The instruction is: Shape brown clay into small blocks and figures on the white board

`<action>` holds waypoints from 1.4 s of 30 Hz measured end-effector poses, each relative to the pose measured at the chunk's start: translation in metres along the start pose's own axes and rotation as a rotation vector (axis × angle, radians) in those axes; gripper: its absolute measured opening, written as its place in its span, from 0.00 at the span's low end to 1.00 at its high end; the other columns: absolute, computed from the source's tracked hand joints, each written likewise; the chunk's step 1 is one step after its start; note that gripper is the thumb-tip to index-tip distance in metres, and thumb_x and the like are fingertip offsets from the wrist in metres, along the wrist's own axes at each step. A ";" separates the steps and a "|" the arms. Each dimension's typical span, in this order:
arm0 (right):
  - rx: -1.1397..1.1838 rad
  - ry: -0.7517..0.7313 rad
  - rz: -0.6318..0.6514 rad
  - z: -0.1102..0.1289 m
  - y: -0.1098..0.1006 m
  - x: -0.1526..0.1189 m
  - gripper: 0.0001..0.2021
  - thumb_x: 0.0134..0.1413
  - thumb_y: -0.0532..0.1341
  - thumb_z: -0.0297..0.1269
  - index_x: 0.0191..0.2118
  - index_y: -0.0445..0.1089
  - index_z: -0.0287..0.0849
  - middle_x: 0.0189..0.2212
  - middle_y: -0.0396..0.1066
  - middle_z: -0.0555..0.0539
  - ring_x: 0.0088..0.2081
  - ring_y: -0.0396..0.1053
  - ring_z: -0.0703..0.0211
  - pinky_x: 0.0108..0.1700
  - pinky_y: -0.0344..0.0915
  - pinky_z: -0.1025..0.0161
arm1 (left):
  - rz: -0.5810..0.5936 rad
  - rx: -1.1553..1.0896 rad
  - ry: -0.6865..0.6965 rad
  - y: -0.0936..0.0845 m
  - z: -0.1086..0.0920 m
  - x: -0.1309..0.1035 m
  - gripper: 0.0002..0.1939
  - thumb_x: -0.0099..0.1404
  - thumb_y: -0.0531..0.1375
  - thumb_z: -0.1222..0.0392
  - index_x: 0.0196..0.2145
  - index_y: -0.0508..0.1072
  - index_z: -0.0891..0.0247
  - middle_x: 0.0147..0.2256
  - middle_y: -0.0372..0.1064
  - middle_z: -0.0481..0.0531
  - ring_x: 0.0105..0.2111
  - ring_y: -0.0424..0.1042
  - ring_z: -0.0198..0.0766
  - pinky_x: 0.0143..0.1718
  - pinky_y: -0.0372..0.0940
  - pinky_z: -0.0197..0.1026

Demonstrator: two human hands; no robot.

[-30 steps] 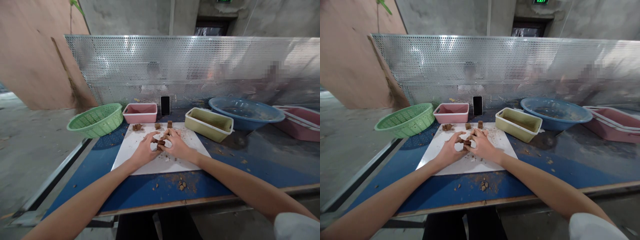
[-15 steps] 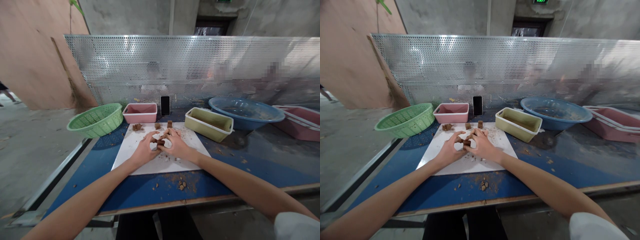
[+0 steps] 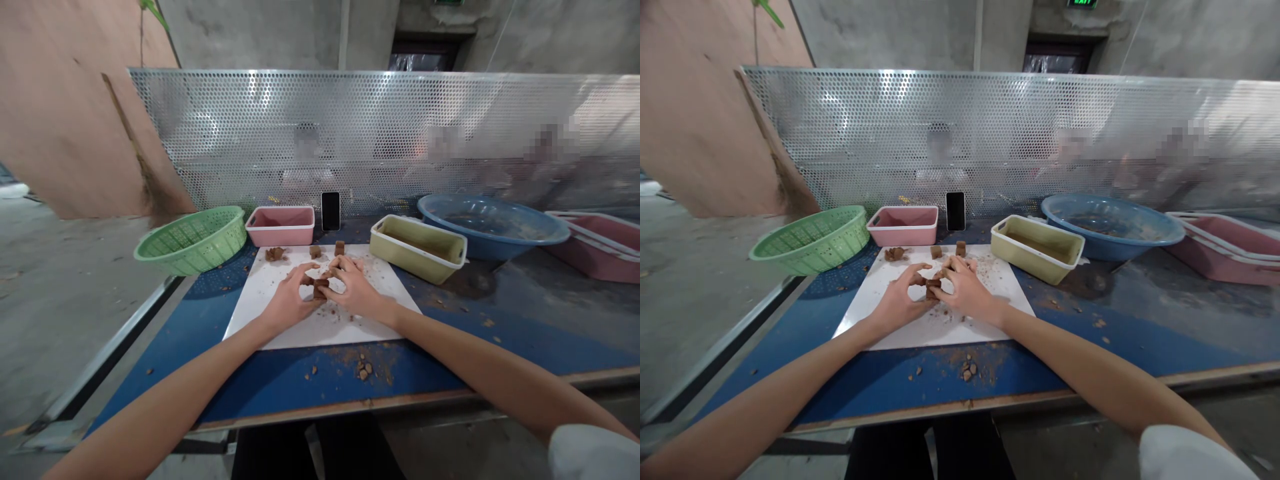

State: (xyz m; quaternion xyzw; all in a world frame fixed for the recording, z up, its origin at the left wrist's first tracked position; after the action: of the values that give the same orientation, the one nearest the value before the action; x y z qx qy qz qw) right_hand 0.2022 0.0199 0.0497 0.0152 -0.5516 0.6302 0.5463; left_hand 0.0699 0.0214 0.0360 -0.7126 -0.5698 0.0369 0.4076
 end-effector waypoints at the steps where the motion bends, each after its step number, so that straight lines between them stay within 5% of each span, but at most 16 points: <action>1: -0.001 0.001 -0.003 0.000 -0.001 0.000 0.05 0.62 0.67 0.37 0.42 0.73 0.47 0.46 0.70 0.45 0.52 0.68 0.47 0.56 0.57 0.44 | -0.003 -0.005 0.001 0.000 -0.001 0.000 0.34 0.58 0.68 0.61 0.61 0.65 0.57 0.49 0.78 0.55 0.48 0.80 0.47 0.53 0.71 0.50; 30: 0.026 0.047 0.031 -0.005 0.003 0.001 0.03 0.66 0.65 0.38 0.42 0.73 0.47 0.46 0.69 0.45 0.54 0.68 0.47 0.57 0.57 0.43 | 0.015 0.039 0.027 0.004 0.006 -0.001 0.30 0.59 0.71 0.56 0.57 0.68 0.54 0.42 0.80 0.49 0.48 0.79 0.49 0.54 0.69 0.51; 42: 0.024 0.081 0.009 -0.008 -0.002 0.000 0.04 0.66 0.64 0.39 0.43 0.74 0.47 0.47 0.69 0.45 0.55 0.68 0.46 0.59 0.56 0.43 | 0.010 -0.017 -0.007 0.001 0.005 0.000 0.30 0.58 0.71 0.58 0.56 0.67 0.55 0.47 0.78 0.52 0.45 0.80 0.45 0.52 0.70 0.49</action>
State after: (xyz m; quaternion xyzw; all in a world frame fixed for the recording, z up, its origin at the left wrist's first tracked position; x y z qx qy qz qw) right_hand 0.2080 0.0255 0.0476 -0.0064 -0.5216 0.6393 0.5649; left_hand 0.0682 0.0242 0.0324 -0.7188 -0.5679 0.0364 0.3994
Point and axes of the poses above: each hand's wrist, its own x-axis towards the middle knuckle, its own y-axis out of the palm, z = x × y, the point moved 10 cm from there along x, towards the middle knuckle
